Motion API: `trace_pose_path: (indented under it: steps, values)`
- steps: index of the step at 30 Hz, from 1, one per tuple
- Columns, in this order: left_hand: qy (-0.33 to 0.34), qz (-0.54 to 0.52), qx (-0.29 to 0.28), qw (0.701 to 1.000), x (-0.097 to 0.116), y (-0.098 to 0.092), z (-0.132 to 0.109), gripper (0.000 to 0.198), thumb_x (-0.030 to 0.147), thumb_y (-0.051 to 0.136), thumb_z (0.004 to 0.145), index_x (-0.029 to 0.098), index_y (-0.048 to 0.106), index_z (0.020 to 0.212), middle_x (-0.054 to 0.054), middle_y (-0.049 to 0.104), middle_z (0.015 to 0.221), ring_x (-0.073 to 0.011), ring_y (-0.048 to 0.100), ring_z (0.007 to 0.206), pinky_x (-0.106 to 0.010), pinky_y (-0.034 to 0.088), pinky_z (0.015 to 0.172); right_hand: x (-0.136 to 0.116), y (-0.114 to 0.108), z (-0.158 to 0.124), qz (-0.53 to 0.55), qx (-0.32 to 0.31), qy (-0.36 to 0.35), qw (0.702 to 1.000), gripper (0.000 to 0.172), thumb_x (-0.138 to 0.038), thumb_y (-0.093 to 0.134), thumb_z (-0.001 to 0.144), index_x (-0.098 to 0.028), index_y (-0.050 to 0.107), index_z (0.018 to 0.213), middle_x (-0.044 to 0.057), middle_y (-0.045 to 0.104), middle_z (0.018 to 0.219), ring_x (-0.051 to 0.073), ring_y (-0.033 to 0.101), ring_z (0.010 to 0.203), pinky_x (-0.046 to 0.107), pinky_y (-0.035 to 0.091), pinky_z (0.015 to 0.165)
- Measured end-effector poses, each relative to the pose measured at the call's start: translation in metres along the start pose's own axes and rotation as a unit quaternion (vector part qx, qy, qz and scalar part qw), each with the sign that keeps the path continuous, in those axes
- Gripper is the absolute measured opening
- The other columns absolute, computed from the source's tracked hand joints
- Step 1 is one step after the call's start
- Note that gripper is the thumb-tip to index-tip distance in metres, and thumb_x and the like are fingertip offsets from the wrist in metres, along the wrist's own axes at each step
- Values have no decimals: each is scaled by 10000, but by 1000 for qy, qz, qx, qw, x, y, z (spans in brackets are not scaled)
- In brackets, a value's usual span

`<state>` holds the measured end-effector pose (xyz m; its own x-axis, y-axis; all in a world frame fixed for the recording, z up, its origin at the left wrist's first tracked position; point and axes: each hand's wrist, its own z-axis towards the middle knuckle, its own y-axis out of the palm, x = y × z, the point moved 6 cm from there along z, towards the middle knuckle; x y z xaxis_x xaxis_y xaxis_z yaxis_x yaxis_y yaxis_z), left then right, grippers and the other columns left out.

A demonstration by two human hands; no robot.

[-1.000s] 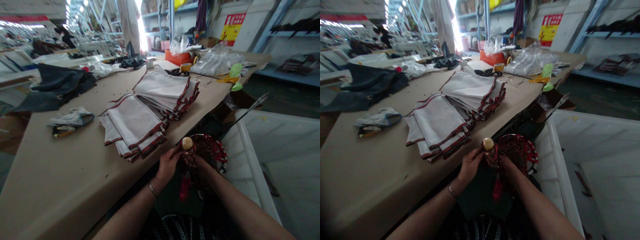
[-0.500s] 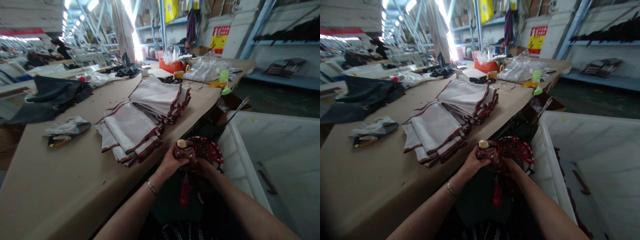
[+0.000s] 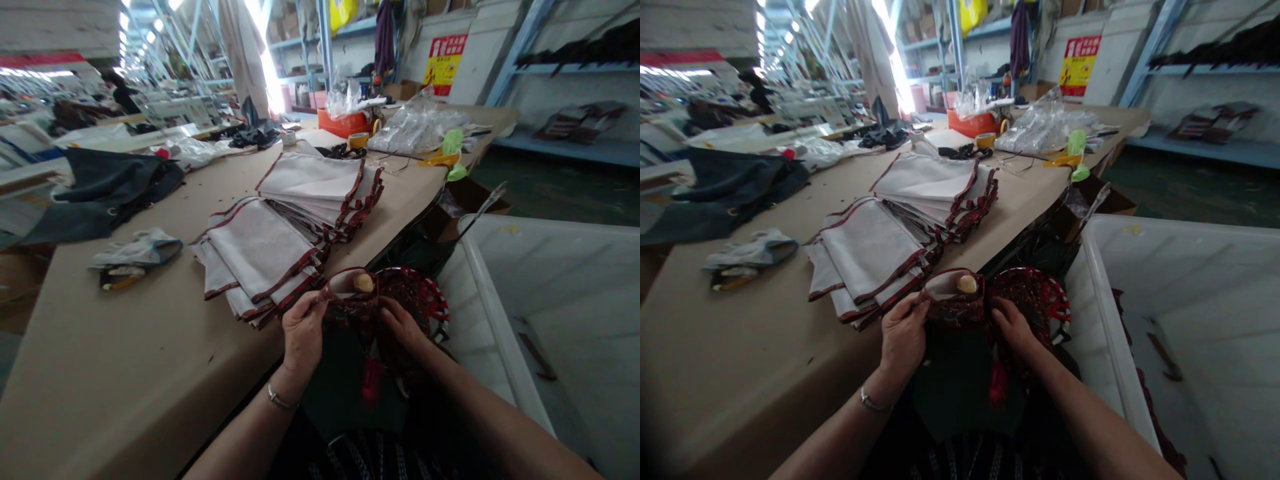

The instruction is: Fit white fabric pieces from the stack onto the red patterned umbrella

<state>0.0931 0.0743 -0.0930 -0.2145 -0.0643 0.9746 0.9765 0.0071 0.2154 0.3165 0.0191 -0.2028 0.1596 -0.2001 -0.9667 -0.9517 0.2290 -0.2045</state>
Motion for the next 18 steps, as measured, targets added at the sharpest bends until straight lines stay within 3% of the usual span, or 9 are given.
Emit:
trace_pose_path:
  steps: [3,6,8,11,14,16,18]
  values:
    - [4,-7,-54,998,20,33,7,156,303,730,718,158,681,750,29,626,669,-92,534,613,-203,453,602,-40,12,-11,10,-39,-129,991,559,-469,598,817,-197,522,1300,97,558,1353,253,486,1272,430,328,1115]
    - [24,-3,-67,997,33,53,13,155,286,725,705,170,626,730,42,608,667,-89,529,603,-198,455,583,-61,20,-7,77,-51,-145,985,533,-459,616,821,-191,527,1273,98,607,1297,260,554,1194,443,402,1052]
    - [40,18,-38,998,30,43,11,148,274,714,711,175,607,735,43,612,691,-91,540,625,-199,471,611,-64,23,0,91,-55,-126,986,459,-447,622,814,-177,585,1183,89,673,1183,255,614,1090,422,461,979]
    - [5,46,5,999,3,8,0,150,272,684,747,175,644,854,10,675,829,-117,605,740,-241,517,738,-60,24,5,26,-63,-108,992,327,-408,590,823,-168,668,1031,54,725,1001,227,654,939,364,502,875]
    - [-43,36,-16,998,-15,-10,-13,256,284,679,760,182,649,993,-16,700,941,-154,649,824,-289,544,782,-53,20,6,-17,-47,-97,994,300,-418,558,818,-158,699,870,26,716,798,193,645,763,318,514,750]
    - [-24,31,-36,999,-4,-5,-14,276,290,686,753,187,647,1006,-13,706,911,-162,660,785,-292,559,727,-59,14,8,-15,-32,-100,994,325,-449,554,802,-153,689,811,19,692,726,178,619,691,305,509,698]
    - [39,28,-57,997,27,11,-9,262,290,695,745,186,649,981,-16,712,887,-169,667,775,-296,563,720,-83,5,8,-5,-13,-115,993,354,-478,538,800,-154,681,827,21,686,735,172,604,675,306,507,674]
